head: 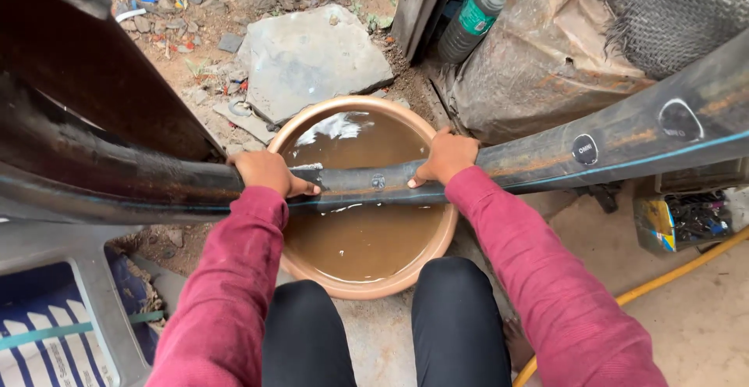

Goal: Checking a large tire inner tube for leaks by rotating and submerging it in a bowl of water.

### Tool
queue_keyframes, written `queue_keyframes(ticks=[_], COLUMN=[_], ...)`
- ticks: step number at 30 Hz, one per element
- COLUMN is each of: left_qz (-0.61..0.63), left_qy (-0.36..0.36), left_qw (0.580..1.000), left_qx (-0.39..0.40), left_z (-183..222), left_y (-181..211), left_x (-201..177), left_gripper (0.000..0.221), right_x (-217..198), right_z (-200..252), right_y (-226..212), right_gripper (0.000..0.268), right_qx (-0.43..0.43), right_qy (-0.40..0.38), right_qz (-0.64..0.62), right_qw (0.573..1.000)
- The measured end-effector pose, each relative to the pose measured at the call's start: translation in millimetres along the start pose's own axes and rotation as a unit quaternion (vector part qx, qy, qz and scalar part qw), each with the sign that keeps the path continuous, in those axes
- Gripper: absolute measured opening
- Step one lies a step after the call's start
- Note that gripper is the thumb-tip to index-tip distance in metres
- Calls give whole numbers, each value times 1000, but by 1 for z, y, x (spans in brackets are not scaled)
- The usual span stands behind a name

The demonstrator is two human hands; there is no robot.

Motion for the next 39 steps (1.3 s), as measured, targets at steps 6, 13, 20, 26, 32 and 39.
queue_keyframes(ticks=[6, 13, 20, 26, 32, 39], left_qz=[-5, -6, -37, -39, -46, -36], left_qy=[2, 3, 5, 30, 12, -1], left_qw=[1000, 1000, 999, 998, 998, 998], left_qx=[-14, -10, -39, -28, -37, -53], left_z=[-10, -8, -22, -25, -23, -29], left_y=[6, 9, 19, 27, 31, 35], left_x=[4, 4, 24, 10, 8, 13], left_gripper=[134, 135, 138, 126, 125, 113], right_x=[4, 1, 17, 15, 32, 28], right_z=[-6, -2, -14, -20, -32, -36], right_y=[-14, -27, -29, -26, -27, -28], right_gripper=[129, 114, 100, 103, 84, 72], right_qx=[-1, 6, -27, -9, 1, 2], right_qy=[6, 25, 30, 54, 111, 105], right_qz=[39, 42, 55, 44, 42, 55], right_qw=[999, 999, 998, 998, 993, 993])
Point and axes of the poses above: each hand's wrist, its own z-axis away from the middle knuckle, its own x-axis out of the palm, y = z × x, the point moved 1 cm from there along -z, towards the middle knuckle, and after that the axes turned 3 degrees about z, right-handed, at the moved point
